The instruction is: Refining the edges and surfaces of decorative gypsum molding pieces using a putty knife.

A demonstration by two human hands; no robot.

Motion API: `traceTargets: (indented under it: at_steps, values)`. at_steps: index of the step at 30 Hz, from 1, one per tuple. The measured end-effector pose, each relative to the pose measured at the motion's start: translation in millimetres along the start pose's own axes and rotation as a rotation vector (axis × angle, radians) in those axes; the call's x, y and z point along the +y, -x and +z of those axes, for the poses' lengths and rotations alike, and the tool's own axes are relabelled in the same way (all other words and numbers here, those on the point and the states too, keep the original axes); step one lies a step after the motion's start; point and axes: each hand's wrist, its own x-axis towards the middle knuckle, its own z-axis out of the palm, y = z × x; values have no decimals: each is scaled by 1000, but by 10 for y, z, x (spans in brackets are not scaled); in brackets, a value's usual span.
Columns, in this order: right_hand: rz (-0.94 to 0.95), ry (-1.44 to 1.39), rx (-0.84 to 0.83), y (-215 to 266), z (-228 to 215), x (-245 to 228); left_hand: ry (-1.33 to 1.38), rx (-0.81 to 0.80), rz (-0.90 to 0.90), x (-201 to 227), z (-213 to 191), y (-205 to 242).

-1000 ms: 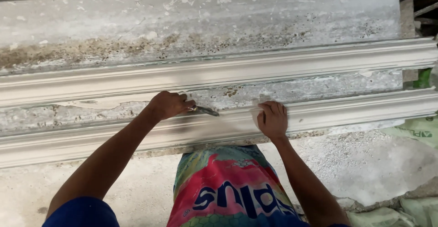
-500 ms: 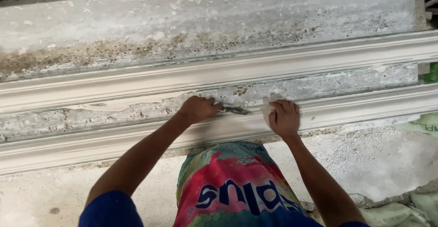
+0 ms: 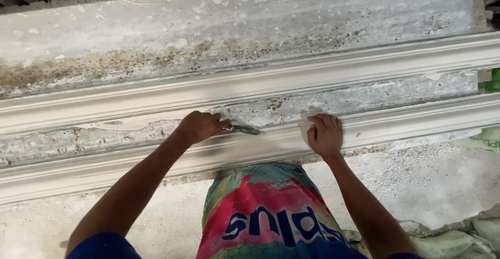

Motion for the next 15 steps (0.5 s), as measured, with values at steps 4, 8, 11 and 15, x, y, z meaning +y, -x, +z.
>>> traceTargets:
  at_steps: [4, 8, 11, 15]
  values:
    - [-12, 14, -3, 0, -4, -5, 90, 14, 25, 257, 21, -394]
    - [-2, 10, 4, -9, -10, -9, 118, -65, 35, 325, -15, -562]
    - [1, 5, 6, -14, -22, -10, 100, -104, 33, 258, -54, -489]
    - [-20, 30, 10, -4, 12, 11, 82, -130, 36, 253, -48, -518]
